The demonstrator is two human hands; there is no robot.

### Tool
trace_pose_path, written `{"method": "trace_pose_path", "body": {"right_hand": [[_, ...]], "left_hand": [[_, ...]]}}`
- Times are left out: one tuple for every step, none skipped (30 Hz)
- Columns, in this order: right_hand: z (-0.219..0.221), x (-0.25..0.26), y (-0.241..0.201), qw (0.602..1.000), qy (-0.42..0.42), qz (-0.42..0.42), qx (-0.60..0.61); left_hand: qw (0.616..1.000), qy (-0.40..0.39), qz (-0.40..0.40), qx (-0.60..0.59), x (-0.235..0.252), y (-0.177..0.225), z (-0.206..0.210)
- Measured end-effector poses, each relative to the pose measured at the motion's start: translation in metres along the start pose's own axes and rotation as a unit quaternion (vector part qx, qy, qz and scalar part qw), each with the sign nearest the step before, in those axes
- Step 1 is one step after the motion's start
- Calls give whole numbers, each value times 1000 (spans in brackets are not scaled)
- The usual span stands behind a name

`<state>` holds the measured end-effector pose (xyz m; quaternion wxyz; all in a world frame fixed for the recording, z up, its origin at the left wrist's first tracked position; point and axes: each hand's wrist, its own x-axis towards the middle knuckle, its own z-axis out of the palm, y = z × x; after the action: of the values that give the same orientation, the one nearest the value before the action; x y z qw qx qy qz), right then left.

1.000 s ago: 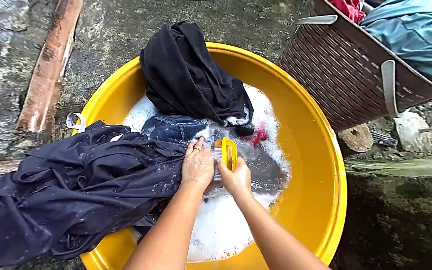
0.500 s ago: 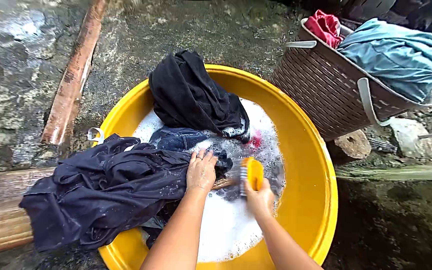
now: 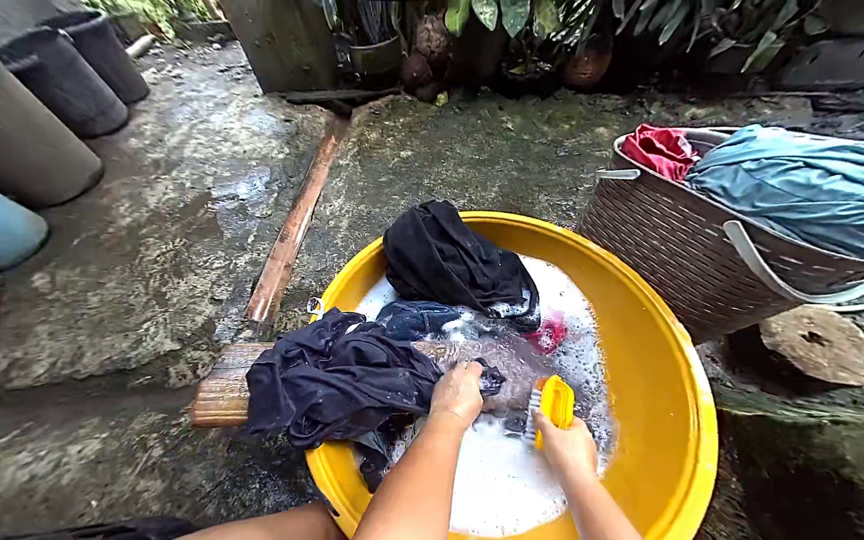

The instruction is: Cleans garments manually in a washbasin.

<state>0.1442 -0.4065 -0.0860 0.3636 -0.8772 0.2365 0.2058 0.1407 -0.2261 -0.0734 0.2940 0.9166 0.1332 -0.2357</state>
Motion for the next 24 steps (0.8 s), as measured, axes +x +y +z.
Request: {"method": "trace_pose_path", "body": {"right_hand": [[-7, 0, 2, 1000, 10, -13, -4], [-11, -2, 1, 999, 17, -36, 24], [-11, -6, -2, 995, 10, -55, 82], [-11, -12, -9, 987, -21, -55, 148], [-9, -18, -17, 973, -74, -30, 217], [-9, -23, -24, 948, -145, 17, 284], [-8, -26, -26, 919, -205, 59, 330], [-9, -23, -21, 901, -243, 79, 352], [-10, -17, -13, 908, -242, 73, 334], [-10, -8, -3, 937, -210, 54, 272], [-11, 0, 7, 968, -168, 38, 185], [-11, 6, 15, 986, -134, 24, 93], [-12, 8, 19, 993, -119, 18, 11], [-11, 5, 19, 992, -121, 12, -46], [-4, 0, 19, 987, -138, -6, -85], [7, -7, 20, 975, -175, -36, -132], [22, -14, 22, 952, -229, -71, -191], [36, -21, 24, 918, -286, -103, -254], [47, -26, 25, 884, -330, -126, -307], [52, -29, 26, 857, -355, -135, -349], [51, -29, 26, 847, -359, -129, -370], [45, -25, 27, 857, -340, -111, -371], [37, -19, 25, 884, -300, -77, -351], [29, -11, 21, 914, -254, -32, -315]], "left_hand": [[1000, -15, -13, -15, -8, 10, -3], [999, -25, -20, -24, -15, 20, -4], [999, -31, -18, -29, -21, 29, -2], [999, -37, -10, -30, -28, 39, -1], [999, -43, 7, -29, -34, 48, 1], [998, -43, 33, -26, -39, 54, 4], [997, -40, 64, -30, -44, 57, 10], [994, -39, 92, -40, -49, 56, 17], [992, -37, 109, -53, -54, 51, 26], [992, -31, 107, -57, -60, 44, 34], [994, -14, 89, -57, -67, 33, 41], [997, 4, 59, -52, -73, 20, 48], [999, 2, 20, -35, -77, 4, 56], [999, -28, -22, -12, -81, -11, 65], [995, -79, -60, 1, -85, -23, 73], [987, -131, -91, -7, -89, -32, 80], [979, -160, -117, -42, -91, -40, 86], [972, -156, -143, -101, -93, -45, 89], [964, -125, -167, -164, -94, -48, 88], [953, -72, -191, -223, -96, -50, 85], [937, -11, -211, -277, -100, -52, 82], [913, 48, -234, -332, -104, -54, 79], [877, 97, -271, -385, -107, -53, 75], [835, 132, -315, -431, -110, -49, 69]]}}
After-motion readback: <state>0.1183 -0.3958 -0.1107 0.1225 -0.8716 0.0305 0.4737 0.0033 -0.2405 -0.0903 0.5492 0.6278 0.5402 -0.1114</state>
